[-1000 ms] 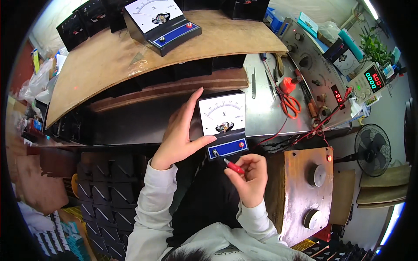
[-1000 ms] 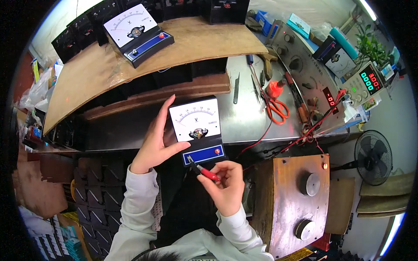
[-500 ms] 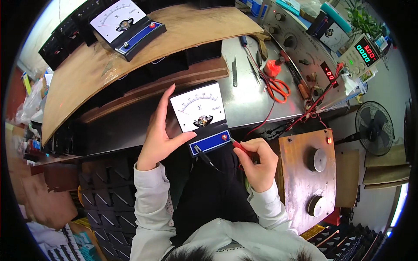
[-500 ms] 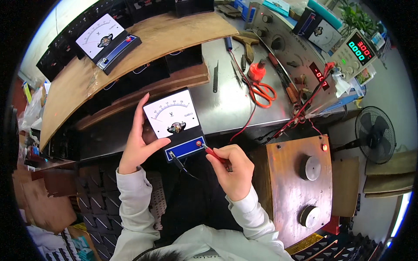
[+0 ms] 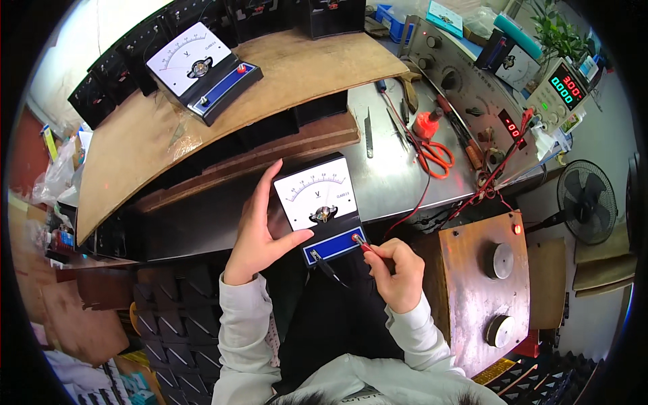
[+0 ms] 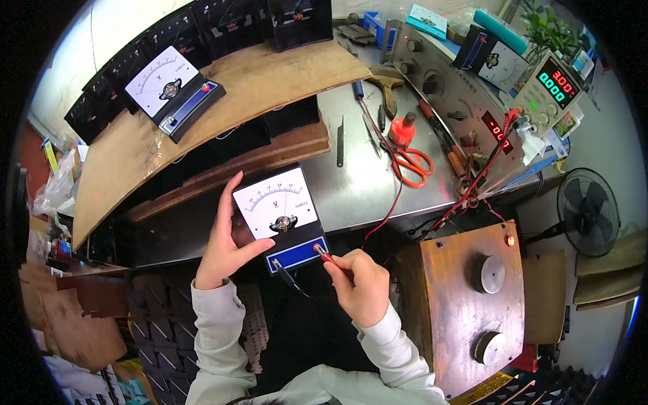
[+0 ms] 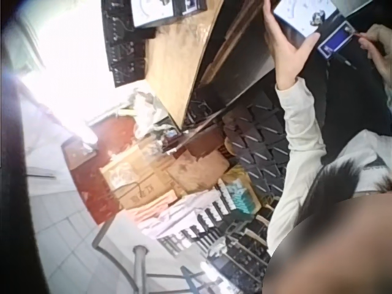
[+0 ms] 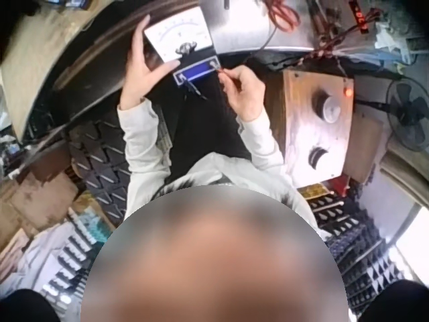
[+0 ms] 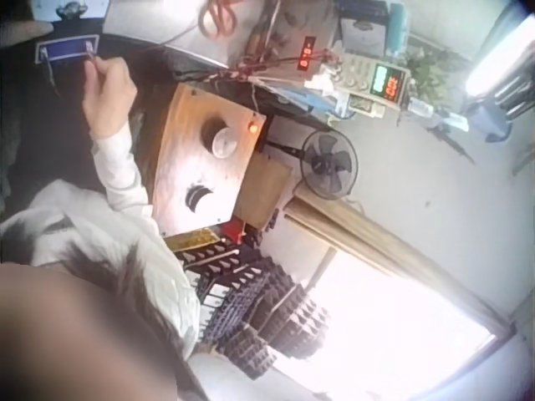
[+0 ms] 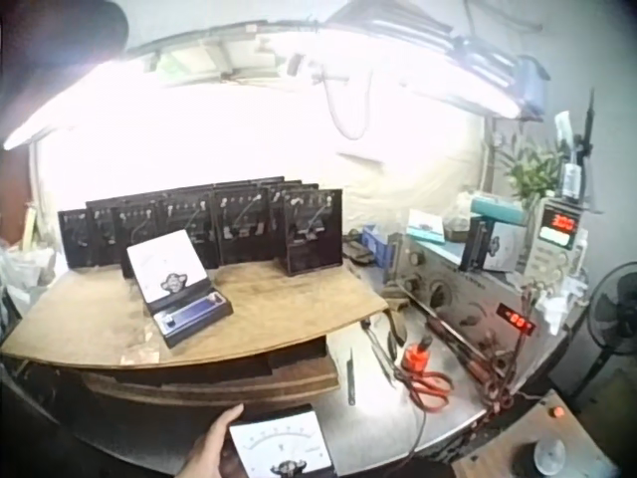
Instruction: Testing and calibrating analog voltmeters using a testing jig and probes.
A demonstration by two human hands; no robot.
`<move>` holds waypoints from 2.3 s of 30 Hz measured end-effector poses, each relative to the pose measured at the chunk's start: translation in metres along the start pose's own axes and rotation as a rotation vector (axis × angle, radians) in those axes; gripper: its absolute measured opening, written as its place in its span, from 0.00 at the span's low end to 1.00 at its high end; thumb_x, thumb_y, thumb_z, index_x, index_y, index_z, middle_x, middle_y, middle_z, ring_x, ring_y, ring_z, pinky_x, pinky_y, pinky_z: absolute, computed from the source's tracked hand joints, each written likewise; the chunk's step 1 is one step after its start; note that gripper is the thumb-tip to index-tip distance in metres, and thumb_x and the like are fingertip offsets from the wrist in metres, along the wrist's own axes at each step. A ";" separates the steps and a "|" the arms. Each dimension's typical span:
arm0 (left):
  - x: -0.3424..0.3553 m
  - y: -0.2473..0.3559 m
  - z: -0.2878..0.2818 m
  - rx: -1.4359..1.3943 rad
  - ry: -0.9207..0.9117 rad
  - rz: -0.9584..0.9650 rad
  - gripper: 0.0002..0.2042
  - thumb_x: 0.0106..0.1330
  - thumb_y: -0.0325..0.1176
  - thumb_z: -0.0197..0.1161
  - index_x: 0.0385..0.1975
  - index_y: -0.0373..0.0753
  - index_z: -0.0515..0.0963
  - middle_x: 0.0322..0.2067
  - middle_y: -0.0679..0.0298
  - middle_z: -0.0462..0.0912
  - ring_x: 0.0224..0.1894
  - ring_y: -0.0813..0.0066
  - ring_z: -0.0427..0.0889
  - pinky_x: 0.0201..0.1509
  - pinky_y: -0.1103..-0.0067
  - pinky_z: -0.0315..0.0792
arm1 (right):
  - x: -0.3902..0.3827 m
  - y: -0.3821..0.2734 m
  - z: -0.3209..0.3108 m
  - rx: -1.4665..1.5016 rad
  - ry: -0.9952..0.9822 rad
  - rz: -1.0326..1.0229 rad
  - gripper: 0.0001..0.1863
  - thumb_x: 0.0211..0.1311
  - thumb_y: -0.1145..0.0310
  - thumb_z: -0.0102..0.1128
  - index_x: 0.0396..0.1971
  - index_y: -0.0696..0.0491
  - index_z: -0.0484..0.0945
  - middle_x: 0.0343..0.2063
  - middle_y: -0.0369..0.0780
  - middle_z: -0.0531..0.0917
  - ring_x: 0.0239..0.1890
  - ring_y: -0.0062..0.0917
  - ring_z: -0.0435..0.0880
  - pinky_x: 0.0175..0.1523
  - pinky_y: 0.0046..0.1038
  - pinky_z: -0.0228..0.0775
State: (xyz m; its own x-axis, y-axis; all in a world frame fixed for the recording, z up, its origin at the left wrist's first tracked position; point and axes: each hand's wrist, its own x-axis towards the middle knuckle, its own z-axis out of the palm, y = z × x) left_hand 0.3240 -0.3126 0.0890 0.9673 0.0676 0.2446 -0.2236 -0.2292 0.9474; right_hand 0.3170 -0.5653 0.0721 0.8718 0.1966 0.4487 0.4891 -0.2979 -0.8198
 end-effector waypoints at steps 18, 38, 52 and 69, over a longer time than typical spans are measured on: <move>0.001 0.020 0.016 -0.101 -0.057 0.025 0.52 0.49 0.21 0.77 0.75 0.42 0.52 0.64 0.54 0.69 0.65 0.66 0.70 0.68 0.70 0.66 | 0.025 -0.039 0.012 -0.152 0.038 -0.100 0.51 0.44 0.65 0.80 0.66 0.68 0.59 0.61 0.56 0.71 0.61 0.51 0.72 0.64 0.41 0.67; -0.060 0.004 0.105 0.270 -0.137 0.391 0.05 0.68 0.25 0.64 0.30 0.31 0.82 0.34 0.57 0.83 0.30 0.67 0.80 0.32 0.77 0.76 | -0.237 0.059 -0.265 -1.196 0.908 1.049 0.64 0.38 0.44 0.78 0.68 0.69 0.54 0.55 0.57 0.73 0.56 0.52 0.75 0.59 0.44 0.71; -0.077 0.029 0.141 0.210 -0.447 -0.102 0.26 0.71 0.21 0.58 0.68 0.33 0.63 0.54 0.53 0.79 0.52 0.67 0.79 0.60 0.76 0.71 | -0.214 0.060 -0.269 -1.184 0.919 1.076 0.62 0.39 0.44 0.78 0.65 0.72 0.56 0.55 0.58 0.70 0.60 0.51 0.70 0.65 0.41 0.65; -0.088 0.026 0.140 0.390 -0.418 -0.017 0.08 0.66 0.30 0.69 0.30 0.33 0.79 0.32 0.60 0.81 0.35 0.73 0.79 0.43 0.79 0.75 | -0.216 0.068 -0.265 -1.242 0.922 1.065 0.64 0.38 0.44 0.80 0.67 0.69 0.55 0.56 0.57 0.70 0.58 0.51 0.70 0.62 0.45 0.67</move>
State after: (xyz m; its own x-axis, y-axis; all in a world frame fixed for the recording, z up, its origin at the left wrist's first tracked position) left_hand 0.2501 -0.4607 0.0636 0.9535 -0.2968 0.0525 -0.2231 -0.5779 0.7850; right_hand 0.1689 -0.8758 0.0135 0.3170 -0.8760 0.3636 -0.8272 -0.4429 -0.3458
